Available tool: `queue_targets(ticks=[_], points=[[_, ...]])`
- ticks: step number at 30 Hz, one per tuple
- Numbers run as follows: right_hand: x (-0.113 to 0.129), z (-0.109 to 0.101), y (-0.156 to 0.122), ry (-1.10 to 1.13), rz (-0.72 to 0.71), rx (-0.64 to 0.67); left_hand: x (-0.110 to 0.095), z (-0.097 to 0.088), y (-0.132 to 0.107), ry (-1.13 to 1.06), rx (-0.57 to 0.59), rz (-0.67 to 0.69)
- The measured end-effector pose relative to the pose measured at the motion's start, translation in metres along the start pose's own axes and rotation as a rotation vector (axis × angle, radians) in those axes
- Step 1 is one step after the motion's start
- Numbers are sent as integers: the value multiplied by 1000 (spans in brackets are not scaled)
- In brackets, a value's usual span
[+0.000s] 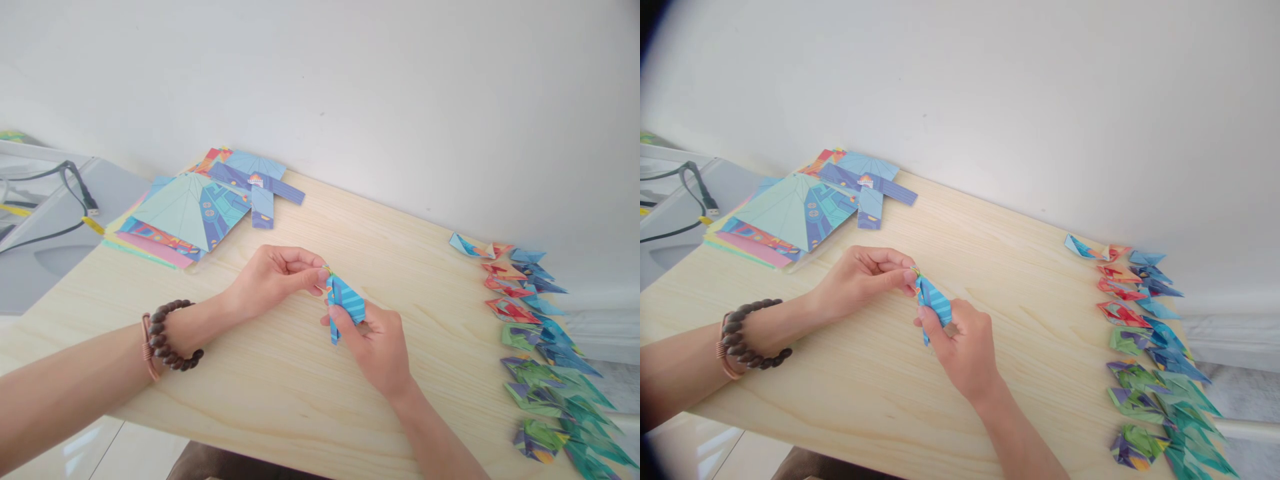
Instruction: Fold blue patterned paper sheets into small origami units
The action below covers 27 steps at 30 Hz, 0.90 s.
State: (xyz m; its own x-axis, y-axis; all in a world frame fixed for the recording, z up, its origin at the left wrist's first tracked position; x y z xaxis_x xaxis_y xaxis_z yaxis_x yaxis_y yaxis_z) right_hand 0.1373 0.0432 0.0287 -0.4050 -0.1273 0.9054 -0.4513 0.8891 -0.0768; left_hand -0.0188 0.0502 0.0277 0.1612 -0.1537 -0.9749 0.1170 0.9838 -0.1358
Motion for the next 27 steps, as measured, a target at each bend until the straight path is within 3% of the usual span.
queue_targets(ticks=[16,22,27], points=[[-1,6,0,265,99,134,-6,-1,-2,37,-26,97],[0,0,1,338,142,188,-20,-6,-2,359,0,245],[-3,0,2,389,200,264,-32,-4,-6,634,44,455]])
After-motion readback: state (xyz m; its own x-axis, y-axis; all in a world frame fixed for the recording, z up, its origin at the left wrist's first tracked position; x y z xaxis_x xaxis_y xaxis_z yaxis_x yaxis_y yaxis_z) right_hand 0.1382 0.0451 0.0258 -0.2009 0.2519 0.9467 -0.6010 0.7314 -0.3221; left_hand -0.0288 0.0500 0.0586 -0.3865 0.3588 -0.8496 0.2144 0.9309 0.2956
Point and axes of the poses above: each hand's wrist, its own y-axis towards the middle knuckle, its own z-axis out of the palm, x = y × z, the point moved 7 cm from there along y, towards the middle knuckle, and after that the axes turned 2 degrees about x, right-handed, at the moved point
